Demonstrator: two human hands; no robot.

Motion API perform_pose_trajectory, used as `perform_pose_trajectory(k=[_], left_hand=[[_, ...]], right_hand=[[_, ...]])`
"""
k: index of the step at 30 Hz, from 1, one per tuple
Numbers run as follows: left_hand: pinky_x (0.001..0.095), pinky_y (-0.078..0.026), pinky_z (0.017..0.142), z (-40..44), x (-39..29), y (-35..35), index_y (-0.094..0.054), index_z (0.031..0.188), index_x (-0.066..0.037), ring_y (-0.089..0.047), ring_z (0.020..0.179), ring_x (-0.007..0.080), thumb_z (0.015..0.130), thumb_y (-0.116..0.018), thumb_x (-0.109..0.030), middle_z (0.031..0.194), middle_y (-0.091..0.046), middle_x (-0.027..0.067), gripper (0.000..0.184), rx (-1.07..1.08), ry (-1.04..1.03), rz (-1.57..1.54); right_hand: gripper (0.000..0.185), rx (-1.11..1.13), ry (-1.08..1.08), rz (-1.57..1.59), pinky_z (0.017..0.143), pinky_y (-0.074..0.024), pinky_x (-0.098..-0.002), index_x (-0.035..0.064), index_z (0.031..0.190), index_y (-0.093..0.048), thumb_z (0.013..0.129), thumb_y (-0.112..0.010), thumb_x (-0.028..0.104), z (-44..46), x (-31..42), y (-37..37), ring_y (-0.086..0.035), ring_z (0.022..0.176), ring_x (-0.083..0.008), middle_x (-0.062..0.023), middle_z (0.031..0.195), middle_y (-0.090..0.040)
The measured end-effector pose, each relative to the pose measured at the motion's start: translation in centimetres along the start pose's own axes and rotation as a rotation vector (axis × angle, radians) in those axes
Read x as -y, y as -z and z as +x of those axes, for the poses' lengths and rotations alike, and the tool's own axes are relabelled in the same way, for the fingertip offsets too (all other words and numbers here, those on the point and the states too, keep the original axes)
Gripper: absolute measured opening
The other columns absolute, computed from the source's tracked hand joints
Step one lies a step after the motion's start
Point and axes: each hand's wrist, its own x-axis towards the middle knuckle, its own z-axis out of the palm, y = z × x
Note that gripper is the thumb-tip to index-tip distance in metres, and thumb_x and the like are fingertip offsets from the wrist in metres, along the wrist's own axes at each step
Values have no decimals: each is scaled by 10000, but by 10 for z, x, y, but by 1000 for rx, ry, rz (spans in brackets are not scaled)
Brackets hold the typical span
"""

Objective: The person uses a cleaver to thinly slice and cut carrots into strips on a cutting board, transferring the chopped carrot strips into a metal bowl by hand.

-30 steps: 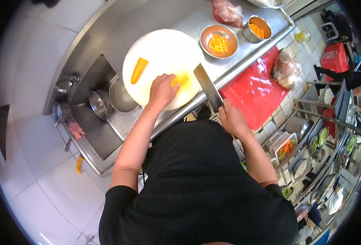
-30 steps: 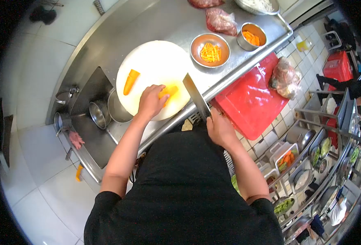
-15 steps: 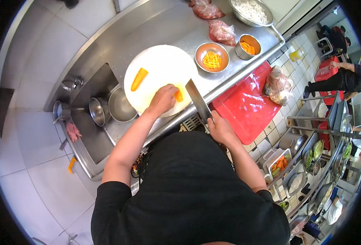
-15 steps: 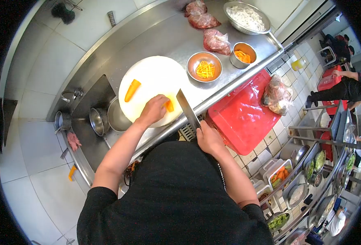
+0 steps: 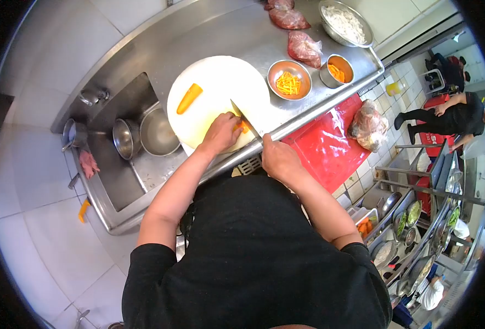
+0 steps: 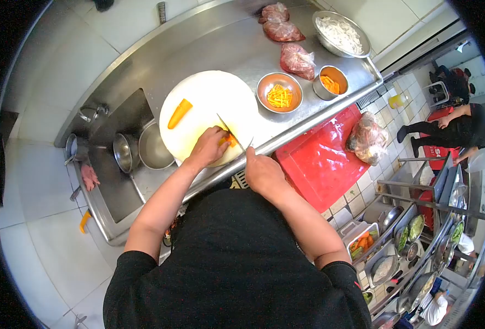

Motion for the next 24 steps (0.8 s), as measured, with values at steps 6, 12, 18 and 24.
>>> perform_pose_trajectory(k=[6, 12, 18, 24], left_hand=[[481, -548, 963, -1, 1, -2, -747, 1182, -1, -654, 1084, 400, 944, -742, -166, 1089, -691, 191, 290, -4, 24, -41], [479, -548, 978, -5, -1, -2, -746, 1155, 5, -668, 1108, 403, 935, -750, -175, 1134, -716, 204, 284, 23, 65, -53], [477, -547, 983, -2, 1, -2, -739, 1144, 24, -674, 1129, 400, 932, -754, -184, 1152, -726, 216, 298, -18, 63, -58], [468, -532, 1029, -4, 2, -3, -731, 1169, 19, -653, 1167, 389, 937, -743, -178, 1177, -716, 199, 304, 14, 81, -80]], right_hand=[[265, 70, 2, -49, 826, -601, -568, -91, 1211, -538, 999, -462, 49, -8, 2, 2, -754, 913, -464, -300, 918, -741], [238, -98, 71, -40, 757, -616, -551, -84, 1176, -554, 999, -469, 51, 13, -14, -18, -766, 849, -452, -298, 889, -746], [268, -16, 18, -66, 727, -619, -548, -94, 1214, -542, 994, -482, 45, 7, -2, -13, -765, 801, -458, -293, 840, -743], [239, 30, 28, -64, 772, -624, -545, -90, 1181, -541, 1004, -498, 65, 26, 6, 3, -774, 865, -457, -317, 892, -747]])
